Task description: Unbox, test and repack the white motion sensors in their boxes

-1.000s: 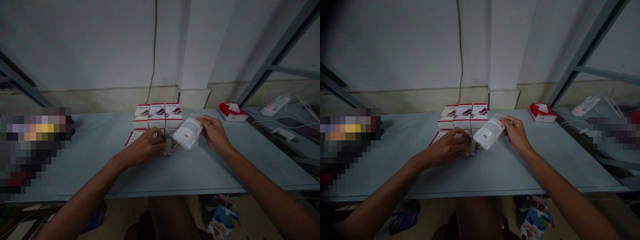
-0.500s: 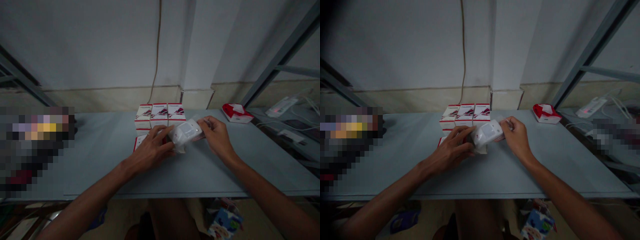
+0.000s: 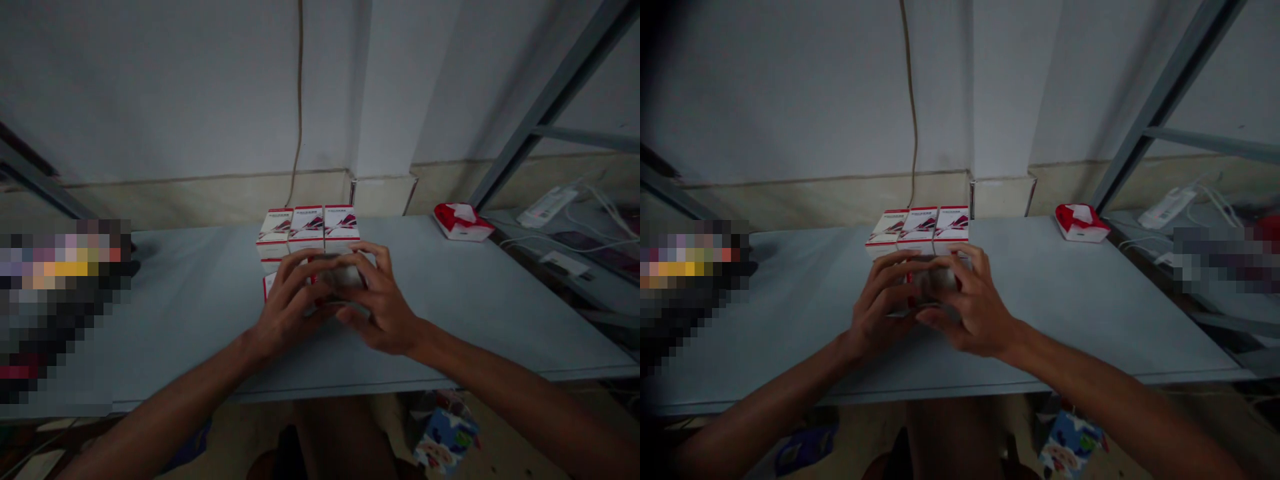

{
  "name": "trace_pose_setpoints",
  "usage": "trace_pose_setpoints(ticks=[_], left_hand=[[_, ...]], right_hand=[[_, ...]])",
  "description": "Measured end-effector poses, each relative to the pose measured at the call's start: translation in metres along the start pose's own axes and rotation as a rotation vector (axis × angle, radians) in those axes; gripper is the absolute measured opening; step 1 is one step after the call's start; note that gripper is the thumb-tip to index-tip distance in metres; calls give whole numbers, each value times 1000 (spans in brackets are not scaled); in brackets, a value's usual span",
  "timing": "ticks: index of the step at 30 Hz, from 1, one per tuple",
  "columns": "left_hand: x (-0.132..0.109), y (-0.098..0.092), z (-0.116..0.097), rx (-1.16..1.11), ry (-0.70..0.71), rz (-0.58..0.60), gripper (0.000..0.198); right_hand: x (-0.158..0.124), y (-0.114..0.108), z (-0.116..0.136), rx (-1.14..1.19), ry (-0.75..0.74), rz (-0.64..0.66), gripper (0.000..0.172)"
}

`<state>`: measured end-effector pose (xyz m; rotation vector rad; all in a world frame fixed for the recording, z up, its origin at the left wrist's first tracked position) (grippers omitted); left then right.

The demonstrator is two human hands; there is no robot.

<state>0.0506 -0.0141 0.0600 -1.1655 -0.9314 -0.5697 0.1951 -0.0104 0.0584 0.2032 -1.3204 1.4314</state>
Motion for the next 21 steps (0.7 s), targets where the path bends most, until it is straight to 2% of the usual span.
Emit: trace_pose_setpoints(ticks=[2, 4, 6, 7, 8, 9, 12, 14, 17, 19, 21], left_hand=[[0, -1, 0, 19, 1, -18, 25], [1, -5, 5, 78, -25, -42, 28], [2, -13, 11, 136, -47, -73, 26], [2, -16, 14, 156, -56, -84, 23], [2, -19, 17, 169, -63, -91, 21], [2, -22, 20, 178, -70, -97, 20], [1, -27, 27, 199, -94, -101, 17], [0, -27, 31, 201, -114, -96, 13], [-1, -26, 32, 184, -119, -77, 17], [-2, -26, 31, 161, -112, -77, 14], [-3, -26, 32, 131, -122, -96, 12]], right_hand=[[-2, 4, 7, -12, -26, 37, 45], [1, -8, 0, 39, 37, -43, 44], [3, -28, -22, 112, 164, -207, 35], [3, -35, -35, 135, 218, -255, 29], [4, -36, -46, 142, 248, -247, 26], [5, -31, -55, 125, 247, -165, 24], [-1, 11, -68, -30, 165, 284, 27], [-11, 32, -75, -147, 149, 497, 29], [-19, 37, -90, -247, 233, 641, 28], [-22, 25, -110, -323, 346, 680, 24], [-26, 4, -142, -439, 492, 701, 18]])
Point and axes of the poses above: each hand's wrist, its own x-axis towards the middle knuckle, its own y-axis out of the palm, z = x × y, the point moved 8 cm from there along x, towards the middle knuckle, and after that the axes turned 9 degrees about y, right-handed, at the moved point
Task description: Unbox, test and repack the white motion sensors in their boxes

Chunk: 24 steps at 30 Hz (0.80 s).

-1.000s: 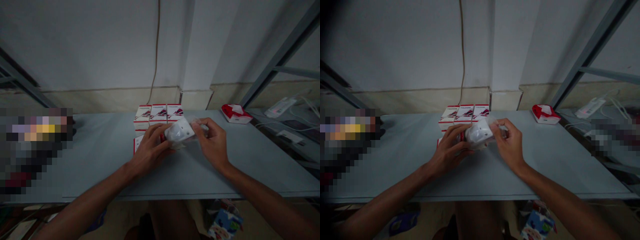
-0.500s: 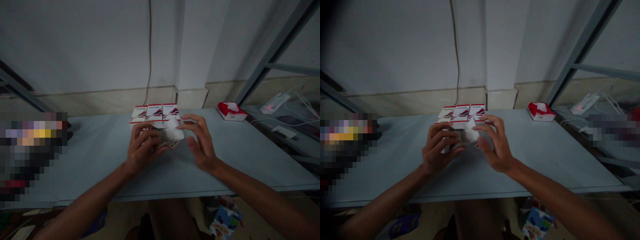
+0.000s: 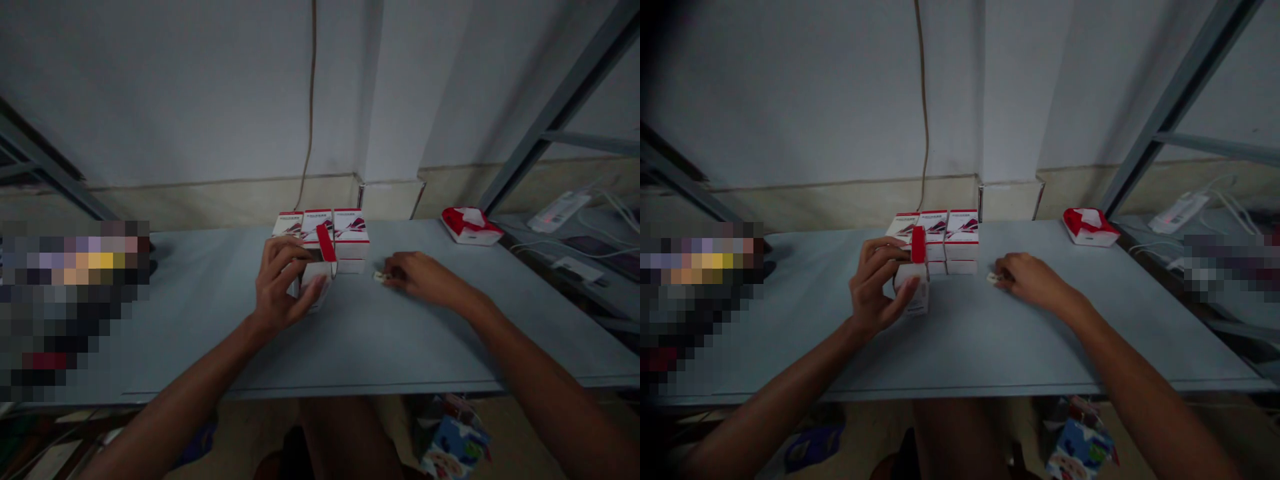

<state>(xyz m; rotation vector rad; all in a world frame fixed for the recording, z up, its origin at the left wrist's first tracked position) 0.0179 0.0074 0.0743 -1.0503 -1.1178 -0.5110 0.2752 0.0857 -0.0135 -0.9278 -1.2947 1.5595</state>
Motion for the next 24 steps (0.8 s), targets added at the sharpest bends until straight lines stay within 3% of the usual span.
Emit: trace_pose_setpoints(ticks=[4, 6, 8, 11, 13, 14, 16, 18, 20, 24], left_hand=[[-3, 1, 6, -81, -77, -38, 21], [-4, 2, 9, -129, -122, -48, 24], [-3, 4, 10, -150, -132, -35, 22], [-2, 7, 9, -121, -95, 11, 12], [-2, 6, 10, -108, -89, -3, 15], [-2, 5, 10, -106, -98, -25, 18], [-3, 3, 13, -104, -137, -78, 29], [-5, 3, 16, -109, -188, -128, 45], [-9, 7, 21, -162, -254, -172, 55], [-19, 25, 29, -381, -385, -210, 65]], right_hand=[[17, -15, -72, -114, 291, -61, 19], [28, -21, -88, -157, 370, -108, 24], [34, -29, -86, -200, 416, -147, 30], [25, -65, -49, -129, 370, -375, 38], [5, -96, -4, 140, 172, -616, 36], [-5, -105, 21, 326, 15, -650, 35], [-19, -110, 72, 602, -320, -544, 33], [-29, -107, 110, 643, -518, -467, 43], [-28, -103, 125, 642, -554, -451, 42], [-12, -100, 121, 678, -567, -401, 30]])
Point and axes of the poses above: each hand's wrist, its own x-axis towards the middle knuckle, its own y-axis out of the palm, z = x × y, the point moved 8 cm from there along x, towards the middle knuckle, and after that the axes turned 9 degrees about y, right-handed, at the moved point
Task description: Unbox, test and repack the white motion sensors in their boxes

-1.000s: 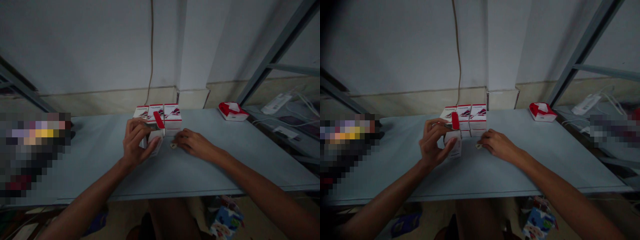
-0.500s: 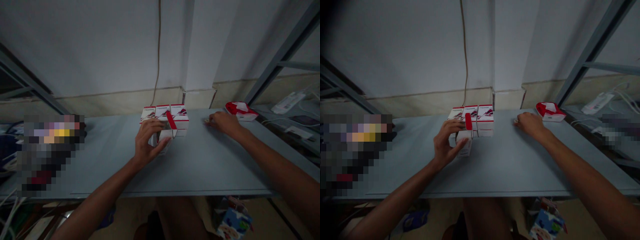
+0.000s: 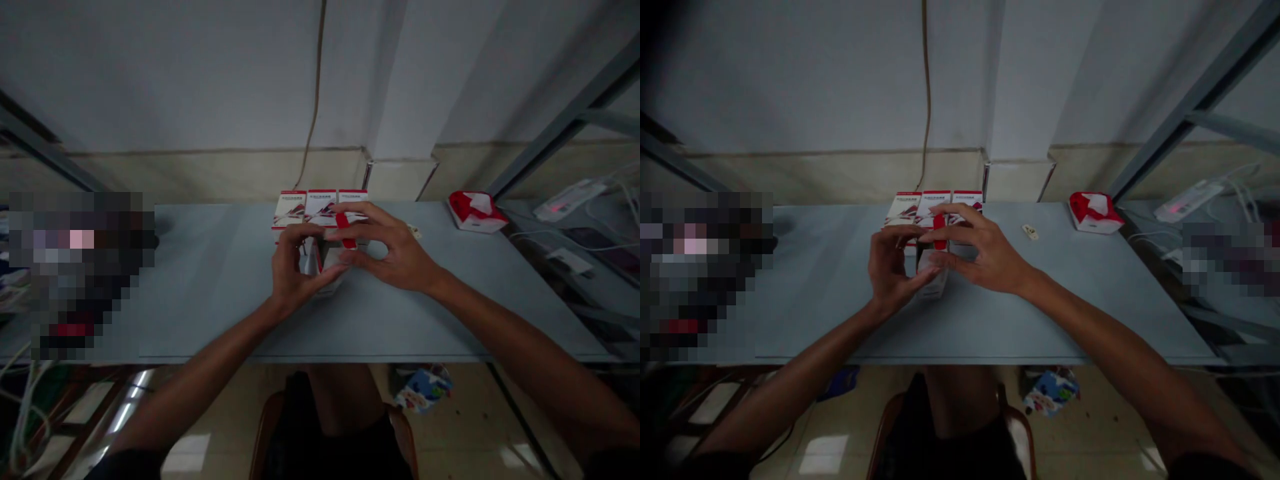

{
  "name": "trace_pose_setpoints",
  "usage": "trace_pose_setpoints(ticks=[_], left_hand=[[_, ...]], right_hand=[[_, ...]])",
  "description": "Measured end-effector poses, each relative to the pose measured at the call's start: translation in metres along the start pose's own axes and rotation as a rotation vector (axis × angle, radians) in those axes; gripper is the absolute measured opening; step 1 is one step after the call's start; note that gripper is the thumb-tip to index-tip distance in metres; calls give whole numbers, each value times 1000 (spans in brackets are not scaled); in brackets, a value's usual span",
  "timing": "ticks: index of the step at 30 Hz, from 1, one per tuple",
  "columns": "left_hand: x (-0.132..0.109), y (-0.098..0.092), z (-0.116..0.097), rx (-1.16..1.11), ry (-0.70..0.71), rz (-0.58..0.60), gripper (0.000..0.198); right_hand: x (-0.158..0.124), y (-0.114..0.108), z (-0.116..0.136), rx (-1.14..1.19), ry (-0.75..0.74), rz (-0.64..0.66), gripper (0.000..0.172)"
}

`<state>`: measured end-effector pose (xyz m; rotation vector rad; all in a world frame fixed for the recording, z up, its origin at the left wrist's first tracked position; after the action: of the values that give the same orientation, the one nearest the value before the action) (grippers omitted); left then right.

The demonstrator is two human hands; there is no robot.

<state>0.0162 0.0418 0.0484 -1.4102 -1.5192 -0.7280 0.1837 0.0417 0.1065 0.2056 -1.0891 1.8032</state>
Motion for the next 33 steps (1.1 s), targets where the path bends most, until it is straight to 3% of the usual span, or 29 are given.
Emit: trace_pose_setpoints(ticks=[4, 7, 10, 13, 16, 24, 27, 30, 33], left_hand=[[-2, 8, -1, -106, -21, -24, 70], [-1, 12, -5, -181, -52, -19, 54], [-3, 17, -5, -272, -97, 9, 46], [-6, 18, -3, -301, -72, 31, 69], [-9, 20, 3, -287, -79, 54, 93], [-11, 19, 9, -218, -123, 87, 86], [-11, 15, 8, -196, -108, 126, 92], [-14, 12, 1, -141, -104, 219, 94], [-13, 4, -9, -40, -136, 220, 66]], right_hand=[[7, -8, -1, -26, -47, 81, 33], [11, -16, 6, -70, -58, 54, 47], [13, -16, 13, -65, -80, 33, 41], [12, -6, 15, -94, -95, 82, 29], [10, 6, 14, -188, -131, 153, 29], [2, 18, 17, -230, -261, 211, 31], [-8, 24, 14, -329, -236, 237, 44], [-25, 25, 1, -354, -86, 252, 63], [-49, 27, -19, -238, 143, 220, 101]])
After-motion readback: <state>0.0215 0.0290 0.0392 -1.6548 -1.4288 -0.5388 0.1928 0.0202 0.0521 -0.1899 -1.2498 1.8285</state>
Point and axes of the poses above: each hand's wrist, its own x-axis towards the middle knuckle, its own y-axis out of the palm, z = x × y, the point moved 8 cm from there along x, towards the middle knuckle, and after that the axes turned 9 degrees about y, right-handed, at the moved point
